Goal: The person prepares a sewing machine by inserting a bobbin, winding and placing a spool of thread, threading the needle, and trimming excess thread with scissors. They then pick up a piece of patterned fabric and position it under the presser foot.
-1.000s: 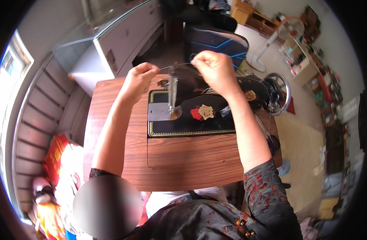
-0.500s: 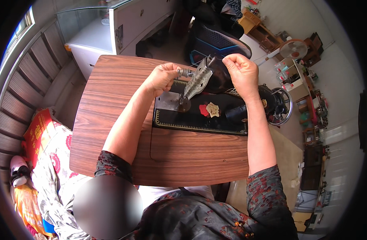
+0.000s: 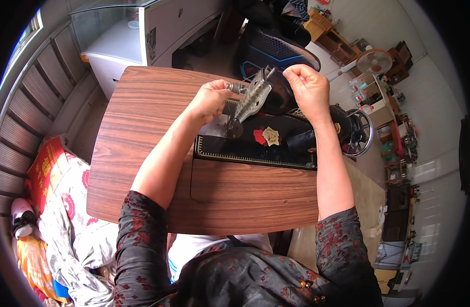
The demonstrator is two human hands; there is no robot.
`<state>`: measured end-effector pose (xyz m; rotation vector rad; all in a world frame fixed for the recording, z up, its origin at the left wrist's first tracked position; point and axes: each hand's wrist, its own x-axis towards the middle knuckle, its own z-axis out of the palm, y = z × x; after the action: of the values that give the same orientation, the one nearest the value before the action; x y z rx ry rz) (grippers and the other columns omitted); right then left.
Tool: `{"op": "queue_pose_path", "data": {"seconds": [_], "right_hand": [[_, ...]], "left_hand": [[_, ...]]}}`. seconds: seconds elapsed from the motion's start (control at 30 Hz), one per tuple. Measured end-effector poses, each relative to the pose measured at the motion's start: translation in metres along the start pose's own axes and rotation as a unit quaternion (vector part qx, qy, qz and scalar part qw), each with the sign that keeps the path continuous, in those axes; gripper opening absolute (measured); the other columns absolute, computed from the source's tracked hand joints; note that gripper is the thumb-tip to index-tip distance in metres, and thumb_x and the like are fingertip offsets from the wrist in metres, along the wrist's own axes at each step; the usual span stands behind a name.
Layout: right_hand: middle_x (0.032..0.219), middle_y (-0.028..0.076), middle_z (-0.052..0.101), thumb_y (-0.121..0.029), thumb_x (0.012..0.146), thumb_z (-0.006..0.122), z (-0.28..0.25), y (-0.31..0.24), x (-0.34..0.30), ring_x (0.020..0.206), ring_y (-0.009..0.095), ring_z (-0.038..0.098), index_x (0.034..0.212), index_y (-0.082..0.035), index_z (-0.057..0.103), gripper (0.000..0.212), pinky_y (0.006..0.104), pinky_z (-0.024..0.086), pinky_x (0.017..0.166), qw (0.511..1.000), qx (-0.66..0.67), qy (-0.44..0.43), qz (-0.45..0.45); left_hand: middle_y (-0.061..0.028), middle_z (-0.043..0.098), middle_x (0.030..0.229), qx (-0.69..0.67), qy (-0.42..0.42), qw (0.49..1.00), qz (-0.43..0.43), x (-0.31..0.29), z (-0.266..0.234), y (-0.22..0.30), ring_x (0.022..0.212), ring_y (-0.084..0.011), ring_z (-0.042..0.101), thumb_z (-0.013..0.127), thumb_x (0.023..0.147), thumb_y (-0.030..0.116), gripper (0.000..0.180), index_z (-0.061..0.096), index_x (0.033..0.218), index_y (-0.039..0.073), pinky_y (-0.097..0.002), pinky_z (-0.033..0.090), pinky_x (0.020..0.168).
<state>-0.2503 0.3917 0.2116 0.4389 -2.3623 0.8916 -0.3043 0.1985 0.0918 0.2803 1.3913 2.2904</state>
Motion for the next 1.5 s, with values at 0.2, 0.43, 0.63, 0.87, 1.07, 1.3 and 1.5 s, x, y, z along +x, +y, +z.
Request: {"op": "queue_pose_path", "data": {"seconds": [0.2,0.43,0.63,0.87,1.07,1.3,1.5], "right_hand": [[0.060,-0.010,0.042,-0.010,0.084,0.065,0.000,0.000,-0.001,0.057,0.000,0.035,0.077,-0.001,0.062,0.011,0.0185,0.031,0.051,1.000,0.008,-0.002,0.000],[0.060,-0.010,0.043,-0.009,0.083,0.065,0.000,-0.002,-0.001,0.056,0.000,0.035,0.078,-0.001,0.062,0.010,0.0183,0.032,0.051,1.000,0.010,-0.002,-0.004],[0.060,-0.009,0.045,-0.009,0.083,0.066,-0.001,0.000,0.000,0.057,0.000,0.037,0.079,-0.001,0.063,0.009,0.0183,0.033,0.051,1.000,0.001,-0.011,0.004],[0.063,-0.009,0.049,-0.009,0.084,0.066,-0.002,0.002,-0.002,0.058,0.000,0.040,0.079,0.000,0.063,0.010,0.0176,0.036,0.053,0.999,0.012,-0.030,0.011],[0.063,-0.008,0.052,-0.012,0.085,0.065,-0.001,-0.002,-0.003,0.059,0.000,0.043,0.080,0.000,0.064,0.013,0.0174,0.037,0.054,0.998,0.029,-0.059,0.000],[0.107,0.014,0.062,-0.013,0.082,0.063,-0.026,-0.001,-0.003,0.111,0.029,0.054,0.103,-0.002,0.062,0.024,0.0356,0.040,0.097,0.982,-0.099,0.035,-0.158],[0.123,0.024,0.051,-0.041,0.090,0.044,-0.153,0.077,-0.014,0.119,0.039,0.044,0.126,-0.001,0.046,0.054,0.0437,0.033,0.100,0.895,-0.399,0.037,0.193]], "left_hand": [[0.0023,0.057,0.061,-0.024,0.038,0.999,0.004,0.006,0.004,0.000,0.038,-0.0002,0.026,0.049,0.090,0.005,0.014,0.061,0.085,0.009,-0.0188,0.018,0.034],[0.0045,0.050,0.056,-0.029,0.018,0.999,0.010,0.003,-0.001,-0.009,0.038,-0.0010,0.027,0.052,0.089,0.007,0.011,0.061,0.083,0.009,-0.0194,0.019,0.033],[0.0059,0.046,0.054,-0.022,0.037,0.999,0.004,-0.026,0.009,-0.008,0.038,-0.0013,0.028,0.054,0.088,0.007,0.010,0.061,0.081,0.008,-0.0189,0.020,0.033],[0.0049,0.042,0.055,-0.094,0.048,0.993,0.045,-0.039,0.025,0.035,0.037,-0.0030,0.027,0.054,0.088,0.007,0.004,0.057,0.085,0.006,-0.0209,0.017,0.034],[0.0076,0.034,0.053,-0.154,0.126,0.975,0.104,-0.027,0.039,0.055,0.038,-0.0031,0.022,0.054,0.090,0.010,0.005,0.056,0.093,0.006,-0.0207,0.018,0.036],[0.0084,0.031,0.052,-0.164,0.070,0.976,0.123,-0.049,0.050,0.061,0.039,-0.0025,0.021,0.058,0.088,0.012,0.011,0.057,0.097,0.005,-0.0198,0.018,0.038],[0.0091,0.029,0.052,-0.154,0.029,0.977,0.141,-0.055,0.046,0.073,0.040,-0.0017,0.021,0.062,0.086,0.016,0.016,0.058,0.094,0.004,-0.0177,0.018,0.037]]}}
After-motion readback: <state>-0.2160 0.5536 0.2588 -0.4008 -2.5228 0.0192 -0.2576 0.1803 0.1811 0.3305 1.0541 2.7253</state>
